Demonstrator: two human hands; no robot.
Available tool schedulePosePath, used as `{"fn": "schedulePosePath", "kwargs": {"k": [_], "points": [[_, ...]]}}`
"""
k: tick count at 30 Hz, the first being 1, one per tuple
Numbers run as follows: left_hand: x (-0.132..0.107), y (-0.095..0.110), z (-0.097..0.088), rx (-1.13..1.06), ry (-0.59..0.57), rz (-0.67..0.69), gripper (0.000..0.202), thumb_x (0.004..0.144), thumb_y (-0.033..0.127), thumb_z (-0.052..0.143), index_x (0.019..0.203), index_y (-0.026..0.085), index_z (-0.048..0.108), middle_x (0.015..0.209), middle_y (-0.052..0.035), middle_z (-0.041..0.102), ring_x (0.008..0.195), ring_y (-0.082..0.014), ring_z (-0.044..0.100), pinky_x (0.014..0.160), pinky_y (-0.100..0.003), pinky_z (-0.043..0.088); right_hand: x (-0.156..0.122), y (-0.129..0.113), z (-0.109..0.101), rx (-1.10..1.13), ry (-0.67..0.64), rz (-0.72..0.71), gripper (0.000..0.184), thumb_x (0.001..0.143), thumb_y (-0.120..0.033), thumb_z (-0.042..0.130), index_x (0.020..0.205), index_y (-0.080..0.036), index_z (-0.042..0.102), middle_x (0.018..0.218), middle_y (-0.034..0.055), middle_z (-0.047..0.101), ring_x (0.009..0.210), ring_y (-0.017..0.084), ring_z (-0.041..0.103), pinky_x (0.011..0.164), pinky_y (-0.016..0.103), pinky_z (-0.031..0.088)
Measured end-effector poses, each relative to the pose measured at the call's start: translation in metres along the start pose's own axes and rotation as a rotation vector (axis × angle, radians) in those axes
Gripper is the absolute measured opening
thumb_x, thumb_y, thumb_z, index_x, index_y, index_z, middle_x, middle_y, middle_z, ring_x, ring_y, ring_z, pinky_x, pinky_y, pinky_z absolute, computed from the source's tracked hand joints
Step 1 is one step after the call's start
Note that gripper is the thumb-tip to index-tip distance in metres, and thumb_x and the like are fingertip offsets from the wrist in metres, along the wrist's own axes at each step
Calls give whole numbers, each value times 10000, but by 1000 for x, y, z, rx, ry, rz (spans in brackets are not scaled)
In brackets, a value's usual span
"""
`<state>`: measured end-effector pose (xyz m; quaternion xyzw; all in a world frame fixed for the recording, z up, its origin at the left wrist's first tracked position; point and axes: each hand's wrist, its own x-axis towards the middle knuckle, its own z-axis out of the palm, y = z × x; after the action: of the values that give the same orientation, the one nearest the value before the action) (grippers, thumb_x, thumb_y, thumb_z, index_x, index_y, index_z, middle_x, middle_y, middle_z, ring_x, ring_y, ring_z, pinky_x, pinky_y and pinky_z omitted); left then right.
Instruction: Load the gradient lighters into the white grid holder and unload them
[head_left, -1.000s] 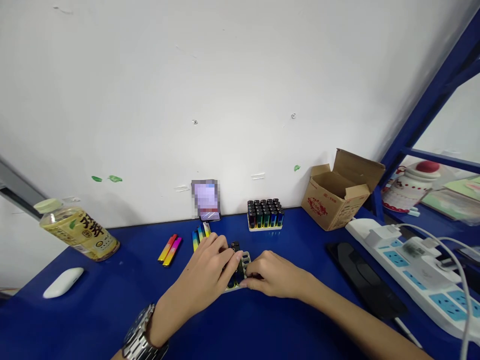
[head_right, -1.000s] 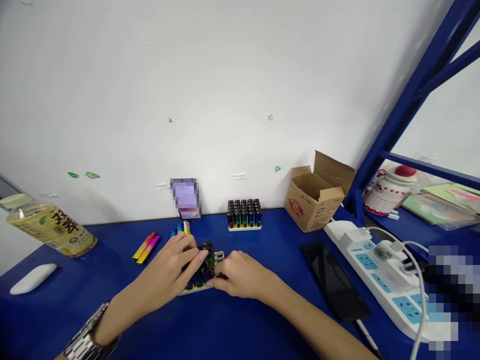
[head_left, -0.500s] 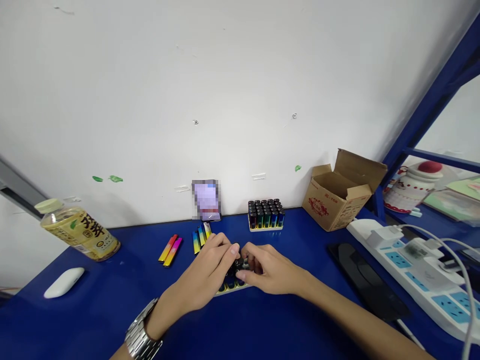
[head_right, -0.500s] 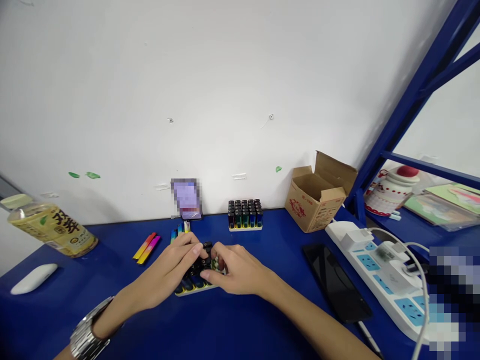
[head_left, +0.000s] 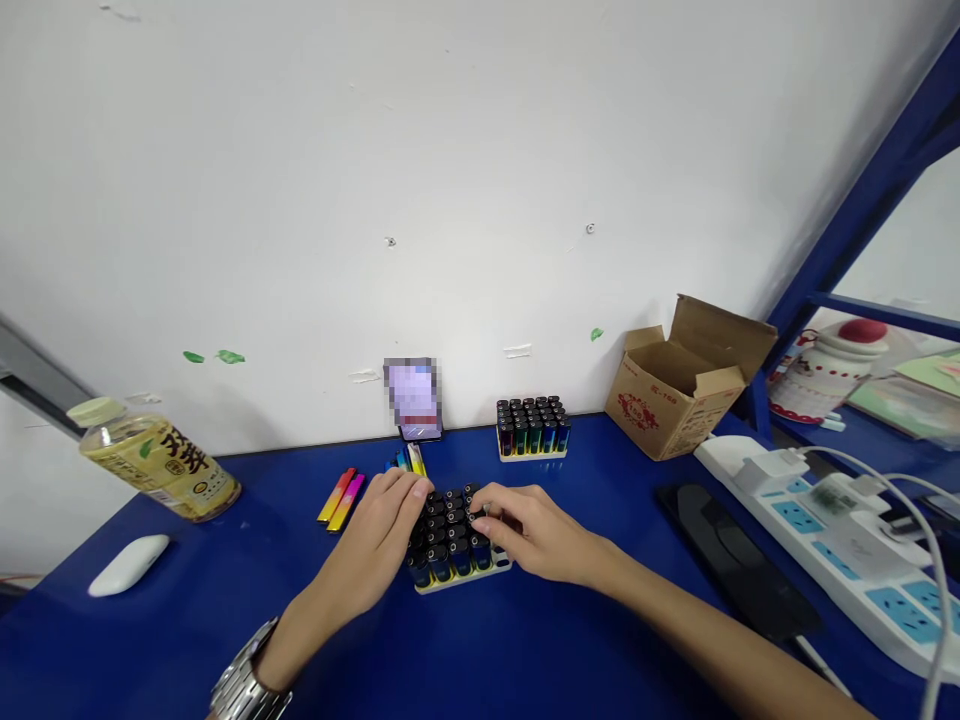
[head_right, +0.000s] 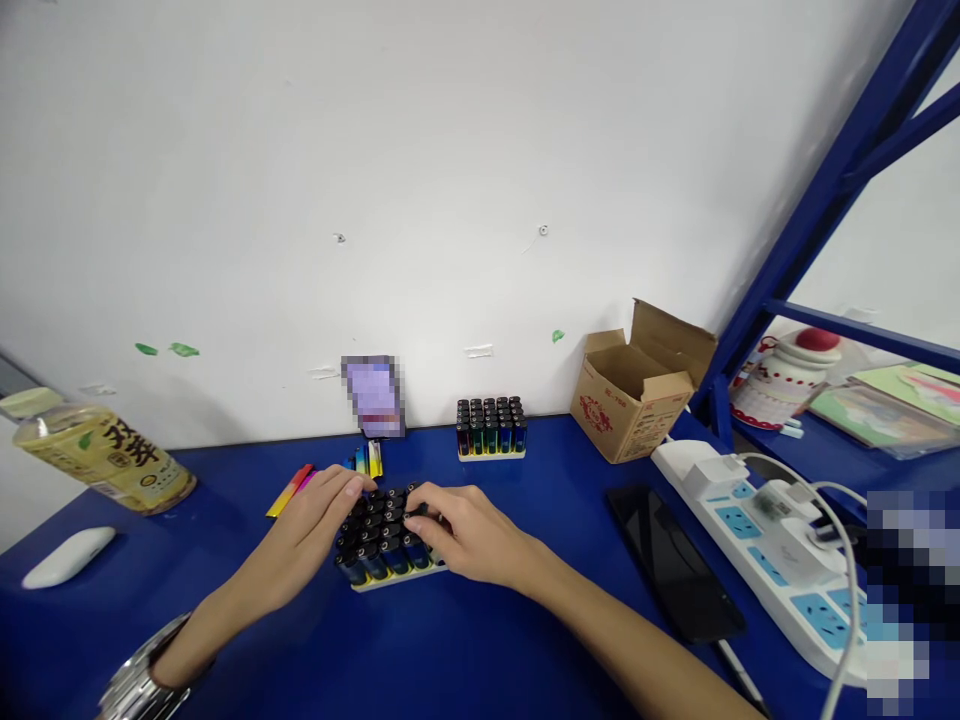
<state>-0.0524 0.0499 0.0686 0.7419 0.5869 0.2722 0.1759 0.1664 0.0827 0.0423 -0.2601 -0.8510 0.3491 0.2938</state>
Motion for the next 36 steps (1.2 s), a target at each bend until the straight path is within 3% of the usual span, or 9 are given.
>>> {"fn": "schedulePosePath", "kwargs": {"k": [7,12,16,19,21,25,28,32,36], "points": [[-4,-9,2,-84,47,-38,387,944,477,300,960,236,603,965,-38,616,958,-199,565,869,-342,464,5,0,-3,-157,-17,-34,106,900,-157,460,875,-164,564,728,16,572,590,108,485,558,214,347],[-6,-8,3,-103,47,-70,374,945,475,289,1020,234,565,997,-51,603,991,-210,549,877,-366,457,4,-9,-5,-80,-93,43,173,916,-194,428,862,-175,590,614,-18,552,514,96,489,523,207,341],[-3,-22,3,-13,138,-101,358,944,456,270,974,231,546,955,-46,615,955,-216,562,859,-375,451,3,-1,-2,13,35,133,183,933,-253,400,1062,-190,514,596,-47,535,486,102,490,506,212,349],[4,-49,4,194,219,-153,321,920,413,284,886,215,535,856,-60,624,874,-242,573,816,-395,450,11,16,0,22,129,216,132,920,-207,387,946,-189,515,577,-51,511,494,108,511,513,215,368],[10,-68,8,365,233,-210,274,887,354,313,865,195,534,821,-83,620,825,-259,579,791,-402,448,23,29,0,-11,85,230,137,901,-175,402,896,-183,539,623,-36,528,531,111,543,540,220,393],[21,-89,18,502,184,-259,265,877,349,342,922,181,542,849,-105,633,857,-276,599,787,-388,445,62,48,1,-10,-93,177,247,922,-170,364,995,-175,600,746,-1,581,561,106,570,582,232,433],[28,-88,26,563,133,-253,245,877,362,372,880,175,529,830,-116,647,855,-283,611,790,-383,436,99,54,8,-92,-185,145,319,924,-157,345,1073,-178,627,791,24,629,637,136,591,633,259,451],[30,-82,28,570,67,-284,193,878,304,382,909,158,505,792,-114,658,809,-273,634,726,-352,432,133,55,21,-257,-322,80,335,887,-128,408,1103,-218,648,1052,63,661,946,218,604,818,332,443],[23,-76,24,569,-17,-350,113,845,251,418,835,172,499,774,-122,656,791,-273,642,658,-328,418,132,55,26,-398,-342,111,271,919,-284,405,1050,-254,640,984,79,634,870,245,597,712,344,444]]}}
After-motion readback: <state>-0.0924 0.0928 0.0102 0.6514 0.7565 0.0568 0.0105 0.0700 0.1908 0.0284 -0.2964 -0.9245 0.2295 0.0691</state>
